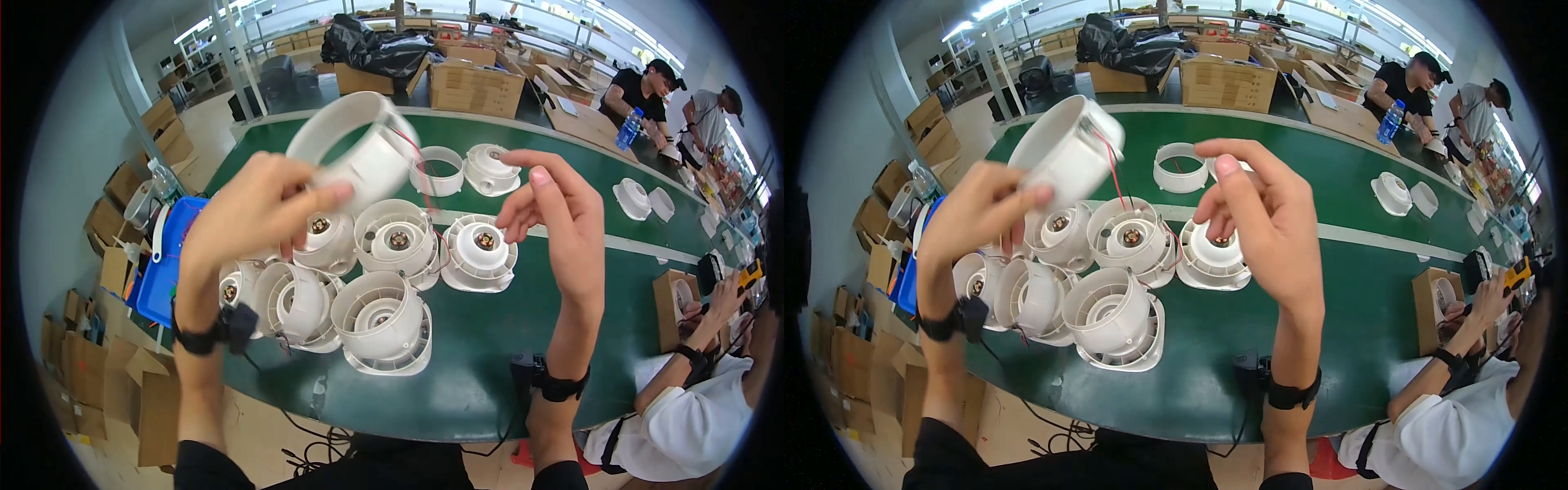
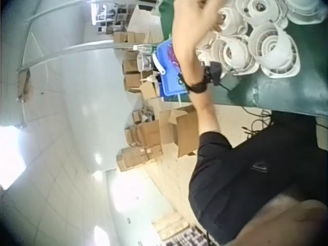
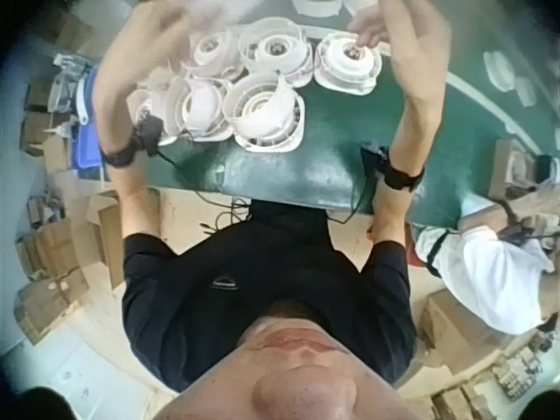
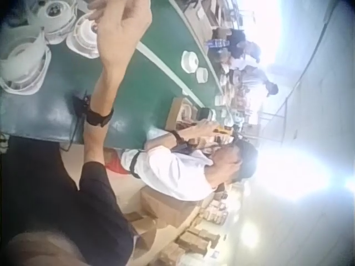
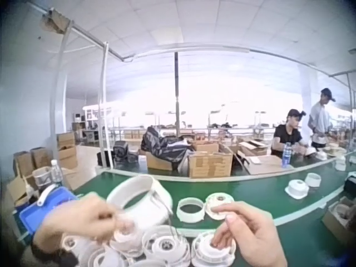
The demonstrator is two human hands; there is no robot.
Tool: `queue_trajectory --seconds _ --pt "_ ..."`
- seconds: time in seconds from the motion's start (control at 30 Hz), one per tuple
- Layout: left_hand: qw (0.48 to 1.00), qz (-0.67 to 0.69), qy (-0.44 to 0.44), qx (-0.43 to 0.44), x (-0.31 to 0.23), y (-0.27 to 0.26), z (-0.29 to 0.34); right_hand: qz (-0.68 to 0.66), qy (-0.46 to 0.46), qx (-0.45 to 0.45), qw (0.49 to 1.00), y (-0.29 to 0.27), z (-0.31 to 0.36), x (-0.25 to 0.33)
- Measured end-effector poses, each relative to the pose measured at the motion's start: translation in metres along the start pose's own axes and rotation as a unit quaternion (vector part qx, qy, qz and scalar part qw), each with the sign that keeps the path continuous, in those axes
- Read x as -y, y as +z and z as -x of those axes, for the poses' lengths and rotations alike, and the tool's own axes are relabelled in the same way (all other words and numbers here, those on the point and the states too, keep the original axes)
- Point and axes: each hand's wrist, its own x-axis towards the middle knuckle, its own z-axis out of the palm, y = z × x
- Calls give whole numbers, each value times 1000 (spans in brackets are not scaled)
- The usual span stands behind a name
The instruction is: Assembling plastic fan housings and organizing components on an assembly line conveyor.
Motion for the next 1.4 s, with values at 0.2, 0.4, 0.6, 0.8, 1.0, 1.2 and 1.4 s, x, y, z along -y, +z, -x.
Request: queue_trajectory --seconds 0.2,0.4,0.6,0.8,1.0,1.2,1.4 --pt "984 -117 -134 11 151 -30 -130 23 -3 19 1000 2 4 9" --pt "970 -78 -228 18 268 -22 -179 149 -47 79 985 1 7 12" --pt "898 -313 -211 -225 285 -12 -176 142 -82 64 984 -3 10 15" --pt "940 -277 182 -84 133 20 -185 160 -57 40 985 -14 13 19" --pt "906 -284 247 196 -21 146 -149 156 -75 31 984 -5 18 35" --pt "819 -461 241 241 -53 230 -141 190 -100 25 976 -11 30 44" --pt "855 -387 272 213 -64 245 -126 202 -109 5 973 -21 40 55"
